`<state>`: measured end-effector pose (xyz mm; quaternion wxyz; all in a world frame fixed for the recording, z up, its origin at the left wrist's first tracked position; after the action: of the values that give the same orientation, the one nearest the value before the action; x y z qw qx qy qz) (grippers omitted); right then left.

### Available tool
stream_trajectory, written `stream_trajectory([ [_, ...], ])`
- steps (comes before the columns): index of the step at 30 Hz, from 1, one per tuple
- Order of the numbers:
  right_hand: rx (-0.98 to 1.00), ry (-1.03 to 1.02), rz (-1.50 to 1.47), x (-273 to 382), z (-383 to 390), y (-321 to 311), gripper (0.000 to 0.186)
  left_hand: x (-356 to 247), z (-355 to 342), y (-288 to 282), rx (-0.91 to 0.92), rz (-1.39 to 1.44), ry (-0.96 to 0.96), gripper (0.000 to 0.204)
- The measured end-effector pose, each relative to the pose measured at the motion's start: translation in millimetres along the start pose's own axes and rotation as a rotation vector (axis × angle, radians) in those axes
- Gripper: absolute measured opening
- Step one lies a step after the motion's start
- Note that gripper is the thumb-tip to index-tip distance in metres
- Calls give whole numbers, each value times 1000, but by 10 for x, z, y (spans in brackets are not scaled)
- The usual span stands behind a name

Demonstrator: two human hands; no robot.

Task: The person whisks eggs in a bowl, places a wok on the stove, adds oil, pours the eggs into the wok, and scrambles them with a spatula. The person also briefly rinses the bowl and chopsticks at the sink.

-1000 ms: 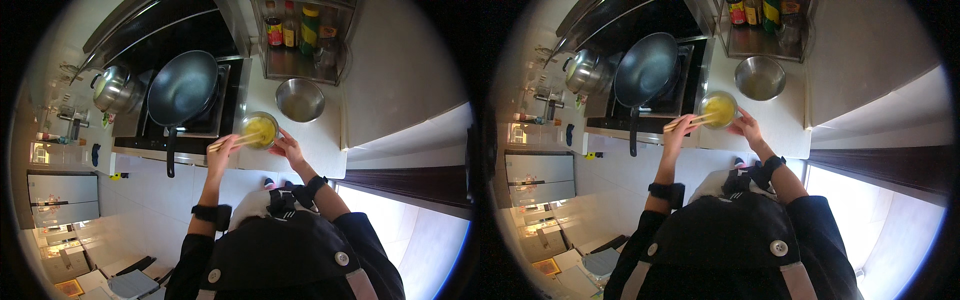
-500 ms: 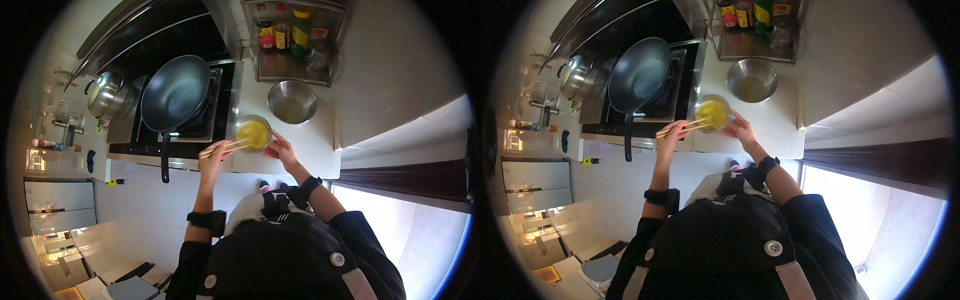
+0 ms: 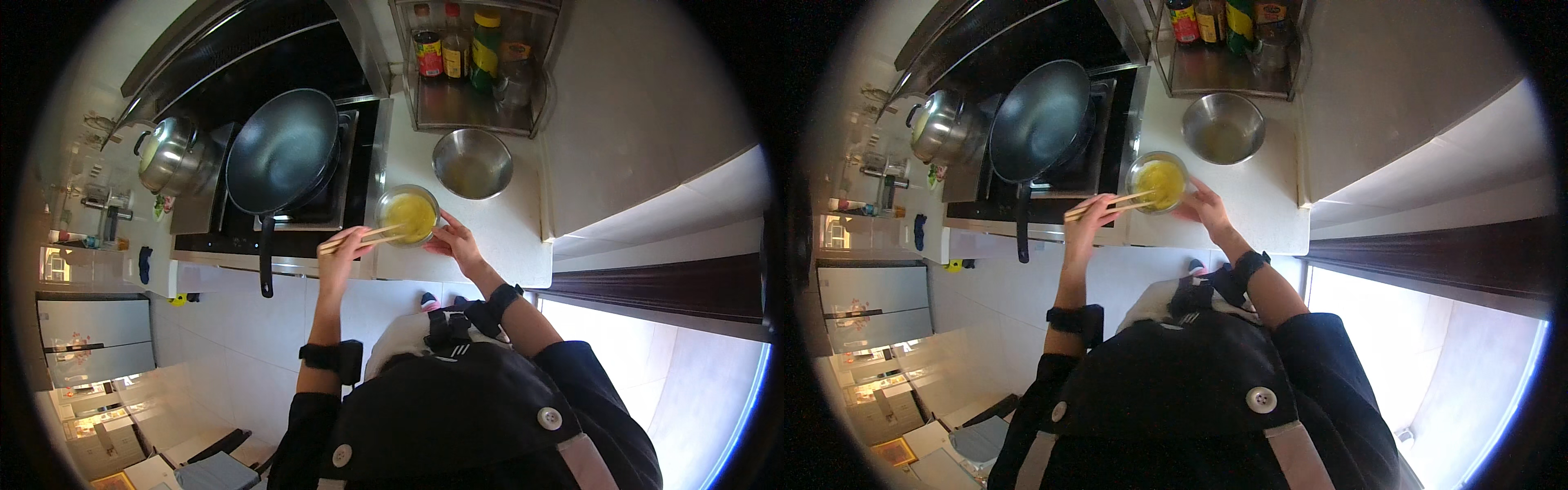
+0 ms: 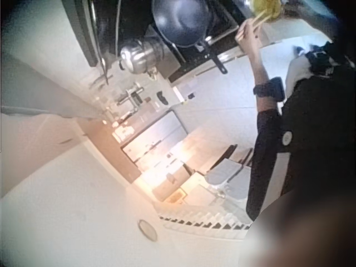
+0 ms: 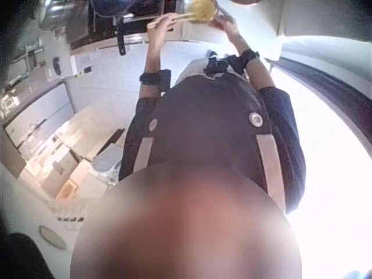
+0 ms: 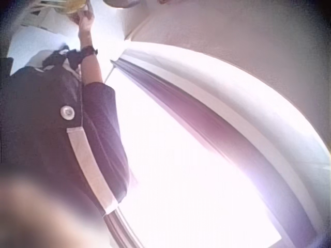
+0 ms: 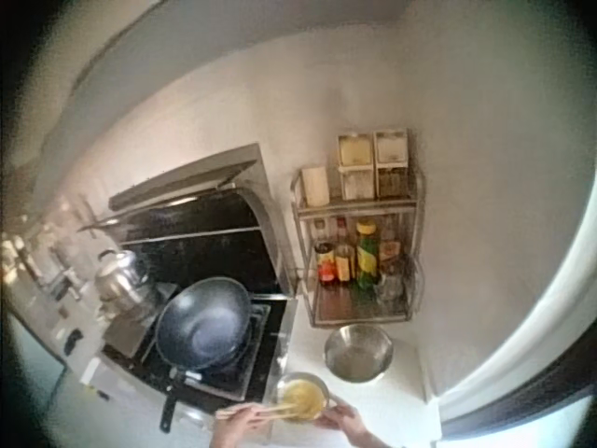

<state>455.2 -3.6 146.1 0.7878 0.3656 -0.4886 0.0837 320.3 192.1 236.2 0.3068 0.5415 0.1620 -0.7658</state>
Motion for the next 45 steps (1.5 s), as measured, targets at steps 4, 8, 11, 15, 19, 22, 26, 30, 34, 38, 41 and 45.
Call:
stream_trajectory([
  [4,3,25,7,-31,-24,-12,64,-8,-24,-14,0,35,152,27],
  [8,-77,-17,18,-11,-29,31,48,60,-23,-37,-32,33,9,26],
  [11,-132,-55,128,29,-53,91,30,94,30,-69,-64,82,7,25],
  [15,-71,70,169,99,-122,139,21,137,129,-62,-91,67,25,24],
  [19,-19,104,235,164,-20,243,17,165,350,-14,-97,102,117,23],
  [22,30,124,295,254,116,361,17,186,679,-129,-153,167,54,22],
  [26,243,160,393,228,412,733,20,187,1247,-342,-305,210,246,18],
  [30,404,199,441,73,627,1237,21,204,2005,-891,-495,125,21,20],
  [34,516,286,390,-294,877,1785,17,260,2373,-1196,-586,150,184,20],
  [38,609,262,400,-733,1123,2398,19,328,3009,-1901,-747,253,80,19],
  [41,642,316,412,-1121,1353,2933,17,362,3263,-2293,-751,191,220,20],
  [45,702,313,400,-1564,1567,3606,15,392,3952,-2940,-888,234,157,17],
])
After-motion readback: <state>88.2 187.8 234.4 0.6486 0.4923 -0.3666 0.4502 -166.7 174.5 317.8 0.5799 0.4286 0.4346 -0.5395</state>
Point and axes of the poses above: each hand's wrist, its own z-axis away from the middle knuckle, its own y-axis out of the palm, x = y × z, the point moved 2 cm from there along -z, towards the middle knuckle, and after that the axes turned 10 degrees about -y, right-handed, at the moved point
